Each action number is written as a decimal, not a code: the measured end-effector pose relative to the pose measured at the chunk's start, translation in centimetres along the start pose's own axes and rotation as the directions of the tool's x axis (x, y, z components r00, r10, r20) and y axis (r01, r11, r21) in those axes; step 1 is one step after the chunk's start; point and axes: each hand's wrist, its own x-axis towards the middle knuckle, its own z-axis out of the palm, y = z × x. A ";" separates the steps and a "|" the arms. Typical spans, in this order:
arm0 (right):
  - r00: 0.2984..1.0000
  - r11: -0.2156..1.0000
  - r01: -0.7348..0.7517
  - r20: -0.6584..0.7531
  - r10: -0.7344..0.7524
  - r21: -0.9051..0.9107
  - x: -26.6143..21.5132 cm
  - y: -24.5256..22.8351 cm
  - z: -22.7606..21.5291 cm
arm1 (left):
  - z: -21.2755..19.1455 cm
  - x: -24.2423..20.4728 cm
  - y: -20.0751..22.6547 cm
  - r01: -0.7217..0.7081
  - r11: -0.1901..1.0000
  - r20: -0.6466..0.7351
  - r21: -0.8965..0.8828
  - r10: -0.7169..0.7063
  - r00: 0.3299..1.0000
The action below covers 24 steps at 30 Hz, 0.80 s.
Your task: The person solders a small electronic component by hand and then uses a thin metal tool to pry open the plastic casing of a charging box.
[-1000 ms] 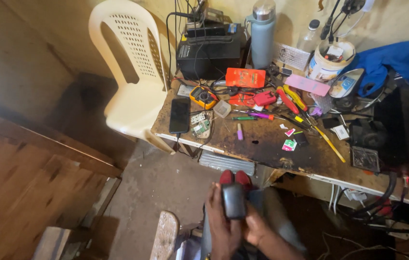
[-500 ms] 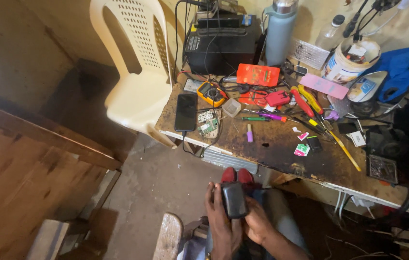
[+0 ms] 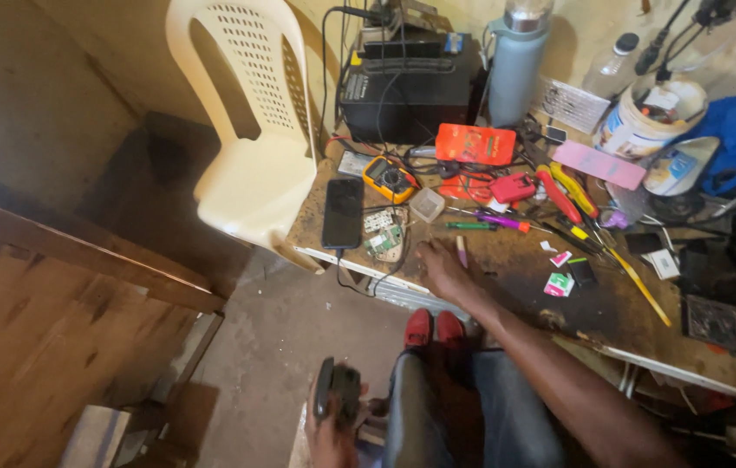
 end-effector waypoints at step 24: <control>0.894 0.830 -0.353 -0.104 0.435 0.431 -25.1 -1.7 -1.6 | -5.7 1.8 -9.1 0.105 0.980 -0.063 -0.166 -0.117 0.991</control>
